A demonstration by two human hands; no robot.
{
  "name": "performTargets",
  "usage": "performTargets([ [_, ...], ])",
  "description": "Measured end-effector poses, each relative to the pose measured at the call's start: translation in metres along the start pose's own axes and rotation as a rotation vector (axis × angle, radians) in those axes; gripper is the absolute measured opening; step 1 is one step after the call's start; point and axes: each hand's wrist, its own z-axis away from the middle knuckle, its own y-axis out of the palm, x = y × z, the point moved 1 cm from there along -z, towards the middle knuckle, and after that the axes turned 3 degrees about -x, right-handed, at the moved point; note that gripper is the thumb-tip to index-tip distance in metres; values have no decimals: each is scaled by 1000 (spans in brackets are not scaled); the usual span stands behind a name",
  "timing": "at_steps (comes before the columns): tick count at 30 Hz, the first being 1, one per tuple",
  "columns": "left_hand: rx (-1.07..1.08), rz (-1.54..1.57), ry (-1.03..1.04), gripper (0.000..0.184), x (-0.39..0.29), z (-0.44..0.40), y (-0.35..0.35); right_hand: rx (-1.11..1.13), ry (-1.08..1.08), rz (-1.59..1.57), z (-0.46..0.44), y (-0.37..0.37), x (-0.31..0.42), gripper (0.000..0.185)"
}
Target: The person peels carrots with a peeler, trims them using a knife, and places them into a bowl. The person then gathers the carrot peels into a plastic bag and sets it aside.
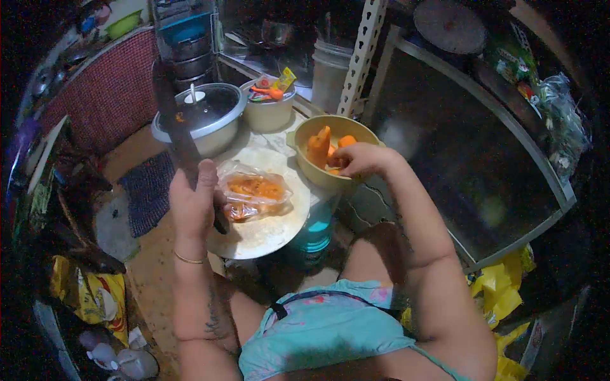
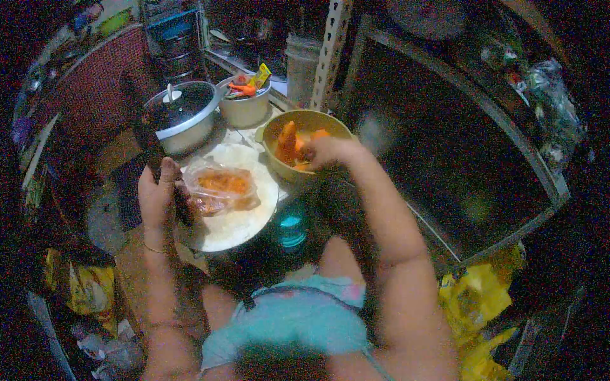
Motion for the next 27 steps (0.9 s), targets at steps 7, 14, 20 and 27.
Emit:
performTargets([
  [7,7,82,32,46,5,6,2,131,-63,-81,-25,12,-17,46],
  [14,17,68,121,48,8,11,-10,-93,-168,-701,20,-16,-7,37],
  [20,84,140,35,49,19,13,-9,-143,-551,-1649,26,10,38,60],
  [27,91,167,240,50,3,28,7,246,-620,-2205,-1,91,74,56],
])
